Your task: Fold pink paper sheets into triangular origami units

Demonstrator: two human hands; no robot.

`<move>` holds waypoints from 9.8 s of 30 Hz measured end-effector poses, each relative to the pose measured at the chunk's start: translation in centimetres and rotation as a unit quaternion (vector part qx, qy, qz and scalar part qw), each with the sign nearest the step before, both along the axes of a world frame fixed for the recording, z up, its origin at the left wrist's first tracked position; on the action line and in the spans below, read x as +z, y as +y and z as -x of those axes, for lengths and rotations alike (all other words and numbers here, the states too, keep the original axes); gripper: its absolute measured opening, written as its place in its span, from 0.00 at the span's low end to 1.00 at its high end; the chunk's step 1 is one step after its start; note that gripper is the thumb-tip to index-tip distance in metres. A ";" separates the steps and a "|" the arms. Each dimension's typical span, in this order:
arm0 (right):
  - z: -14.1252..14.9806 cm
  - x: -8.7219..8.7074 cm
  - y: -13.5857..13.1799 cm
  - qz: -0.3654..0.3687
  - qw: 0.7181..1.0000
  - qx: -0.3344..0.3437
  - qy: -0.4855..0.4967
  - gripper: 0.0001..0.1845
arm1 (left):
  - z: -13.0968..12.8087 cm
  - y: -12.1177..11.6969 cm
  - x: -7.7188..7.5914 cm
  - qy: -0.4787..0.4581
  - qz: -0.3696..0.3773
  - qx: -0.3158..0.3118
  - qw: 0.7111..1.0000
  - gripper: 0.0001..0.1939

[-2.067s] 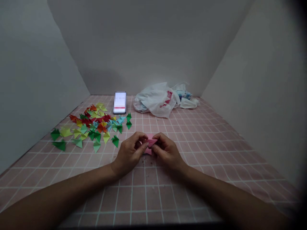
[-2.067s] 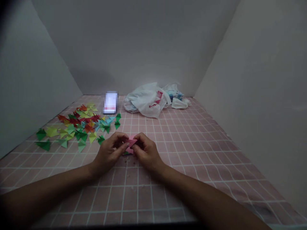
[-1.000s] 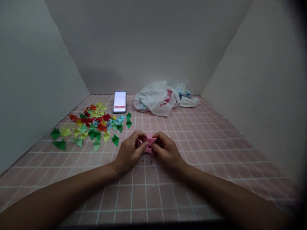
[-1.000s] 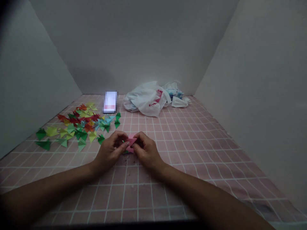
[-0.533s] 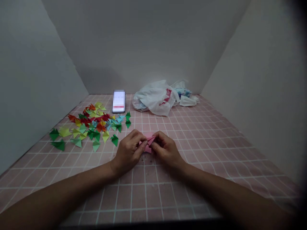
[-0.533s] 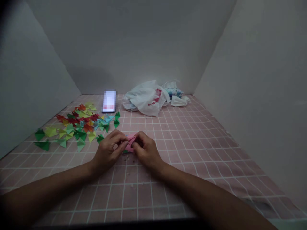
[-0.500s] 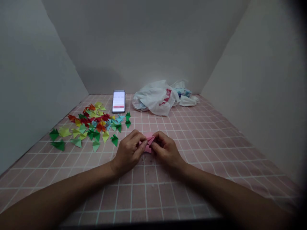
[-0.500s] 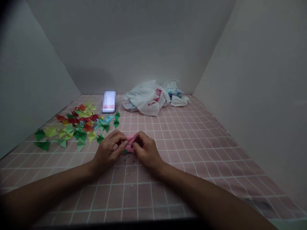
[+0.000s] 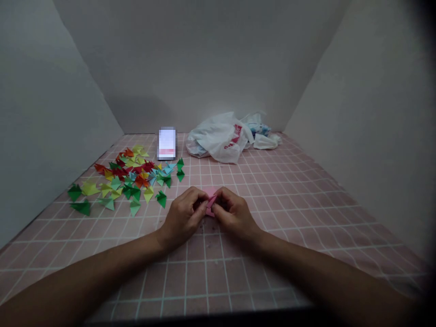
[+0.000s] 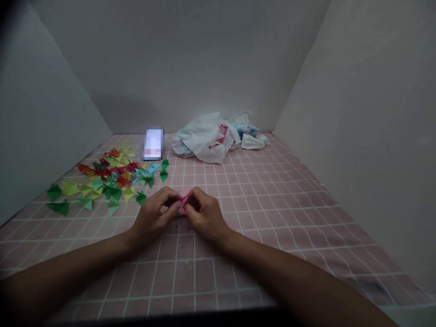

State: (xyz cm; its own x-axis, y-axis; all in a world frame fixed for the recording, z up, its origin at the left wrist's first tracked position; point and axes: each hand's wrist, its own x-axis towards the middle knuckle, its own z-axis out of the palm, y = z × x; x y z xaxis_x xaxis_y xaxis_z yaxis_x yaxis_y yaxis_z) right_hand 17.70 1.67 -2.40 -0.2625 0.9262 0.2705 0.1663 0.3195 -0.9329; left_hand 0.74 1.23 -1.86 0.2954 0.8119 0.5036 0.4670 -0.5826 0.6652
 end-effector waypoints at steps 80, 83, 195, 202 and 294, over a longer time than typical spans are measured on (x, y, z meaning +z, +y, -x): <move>0.2 0.6 -0.5 0.176 0.976 0.087 0.094 0.10 | 0.1 0.5 0.4 -0.232 0.271 -0.027 0.934 0.13; 0.1 0.5 -0.4 0.196 0.970 0.082 0.117 0.10 | 0.0 0.6 0.2 -0.266 0.319 -0.047 0.909 0.14; -0.9 -1.0 1.5 0.000 0.997 0.031 -0.077 0.11 | 0.1 1.1 -0.8 -0.168 0.334 -0.059 0.926 0.14; -1.1 -0.9 1.7 0.010 0.996 0.044 -0.082 0.12 | -0.1 1.2 -1.0 -0.179 0.314 -0.070 0.930 0.12; -1.0 0.6 1.1 -0.018 0.999 0.049 0.007 0.03 | 0.5 1.1 -0.7 -0.201 0.109 -0.055 0.972 0.04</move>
State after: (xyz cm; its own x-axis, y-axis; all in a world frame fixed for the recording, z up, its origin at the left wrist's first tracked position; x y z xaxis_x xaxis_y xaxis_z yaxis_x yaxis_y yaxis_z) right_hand 18.72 2.78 -1.80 -0.3468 0.8862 0.3072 0.1200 0.3667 -0.9226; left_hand 0.21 2.37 -2.54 0.2022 0.8866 0.4160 0.0871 -0.4394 0.8941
